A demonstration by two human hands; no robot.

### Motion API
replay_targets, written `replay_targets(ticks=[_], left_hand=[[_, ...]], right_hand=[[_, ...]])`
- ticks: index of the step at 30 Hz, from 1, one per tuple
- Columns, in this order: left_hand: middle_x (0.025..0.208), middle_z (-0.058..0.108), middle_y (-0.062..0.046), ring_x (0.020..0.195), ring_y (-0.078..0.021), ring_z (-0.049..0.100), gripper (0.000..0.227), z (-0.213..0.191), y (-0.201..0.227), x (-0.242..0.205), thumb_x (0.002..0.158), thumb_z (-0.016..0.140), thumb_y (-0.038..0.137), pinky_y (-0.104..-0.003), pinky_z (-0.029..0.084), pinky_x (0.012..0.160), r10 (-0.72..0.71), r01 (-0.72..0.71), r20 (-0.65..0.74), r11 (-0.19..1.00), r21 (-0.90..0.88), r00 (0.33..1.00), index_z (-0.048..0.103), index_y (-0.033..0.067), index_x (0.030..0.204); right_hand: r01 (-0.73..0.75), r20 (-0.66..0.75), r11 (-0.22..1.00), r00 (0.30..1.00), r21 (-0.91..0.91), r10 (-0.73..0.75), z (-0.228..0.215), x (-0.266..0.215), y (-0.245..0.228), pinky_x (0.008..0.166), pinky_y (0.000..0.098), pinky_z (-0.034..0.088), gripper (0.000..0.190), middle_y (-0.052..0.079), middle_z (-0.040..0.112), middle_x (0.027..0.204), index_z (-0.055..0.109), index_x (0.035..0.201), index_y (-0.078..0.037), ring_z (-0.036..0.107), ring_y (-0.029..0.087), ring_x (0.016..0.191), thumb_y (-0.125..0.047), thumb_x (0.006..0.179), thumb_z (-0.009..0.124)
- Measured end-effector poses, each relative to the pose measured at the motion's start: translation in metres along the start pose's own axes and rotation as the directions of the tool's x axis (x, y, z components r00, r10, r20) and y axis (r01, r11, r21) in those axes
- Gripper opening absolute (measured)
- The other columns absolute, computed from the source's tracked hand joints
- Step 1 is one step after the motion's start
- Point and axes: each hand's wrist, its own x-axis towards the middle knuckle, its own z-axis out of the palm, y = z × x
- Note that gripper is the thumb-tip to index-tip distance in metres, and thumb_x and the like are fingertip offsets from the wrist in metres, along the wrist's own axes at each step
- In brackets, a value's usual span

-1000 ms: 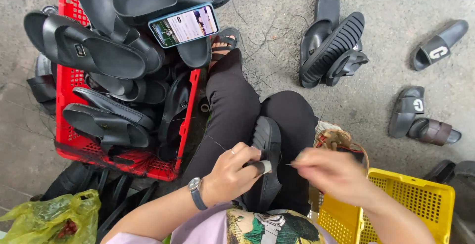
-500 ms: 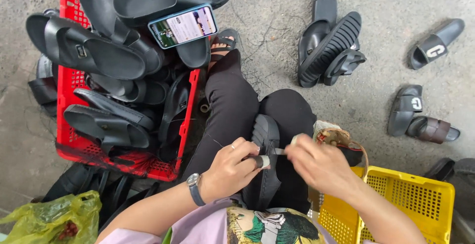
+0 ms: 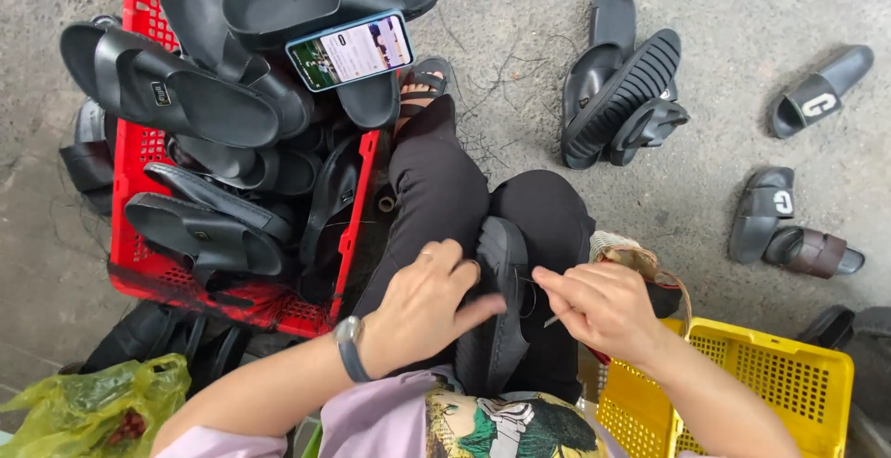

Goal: Hand-sewing a rubber shoe sole using a needle and thread to attach it or reinforce it.

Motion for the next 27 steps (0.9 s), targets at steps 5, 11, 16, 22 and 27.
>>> replay_targets(ticks=[5,11,16,22,27], left_hand=[[0.095,0.046,-0.007,0.087,-0.0158,0.044,0.022,-0.03,-0.007,0.042,0.094,0.057,0.008,-0.025,0.037,0.078,-0.104,-0.024,-0.052,0.259,-0.966,0.993,0.063,0.0034,0.074],[0.051,0.058,-0.005,0.047,-0.0104,0.054,0.039,-0.053,0.001,0.1,0.095,0.053,0.03,-0.019,0.043,0.047,-0.236,0.127,0.103,0.089,-0.988,0.966,0.057,0.0067,0.064],[0.048,0.036,-0.003,0.035,-0.0087,0.031,0.035,-0.014,-0.046,0.14,0.097,0.052,0.026,-0.019,0.022,0.032,-0.45,-0.055,0.02,-0.153,-0.987,0.893,0.055,0.0021,0.07],[0.071,0.055,-0.01,0.069,-0.0242,0.064,0.032,-0.048,-0.101,0.091,0.098,0.048,0.031,-0.029,0.052,0.057,-0.266,0.228,0.199,0.083,-0.97,0.943,0.063,0.0048,0.088],[0.084,0.058,-0.006,0.083,-0.0289,0.062,0.035,-0.04,-0.109,0.014,0.086,0.067,0.043,-0.037,0.052,0.059,-0.282,0.294,-0.088,0.883,0.366,0.955,0.071,0.01,0.076]], right_hand=[[-0.049,-0.163,0.999,0.986,-0.016,0.046,0.008,0.019,0.008,0.052,0.0314,0.054,0.03,-0.001,0.068,0.067,0.068,0.11,-0.007,0.065,0.02,0.057,-0.008,0.08,0.067],[-0.182,-0.139,0.977,0.971,0.114,0.197,0.012,0.028,0.002,0.051,0.0355,0.056,0.02,0.009,0.068,0.063,0.072,0.101,-0.005,0.067,0.027,0.058,-0.01,0.082,0.066],[-0.124,-0.213,0.992,0.97,-0.008,0.12,0.031,0.024,0.009,0.056,0.0312,0.056,0.022,0.004,0.071,0.072,0.071,0.105,-0.005,0.069,0.022,0.063,-0.009,0.084,0.065],[-0.109,-0.037,0.986,0.994,-0.126,0.105,0.001,0.014,0.003,0.055,0.0369,0.056,0.034,0.006,0.065,0.082,0.062,0.12,-0.013,0.067,0.026,0.068,-0.016,0.086,0.06],[-0.079,0.021,0.944,0.996,-0.319,0.091,0.004,-0.014,-0.005,0.058,0.0323,0.055,0.038,0.0,0.054,0.094,0.059,0.125,-0.025,0.064,0.022,0.067,-0.017,0.09,0.048]])
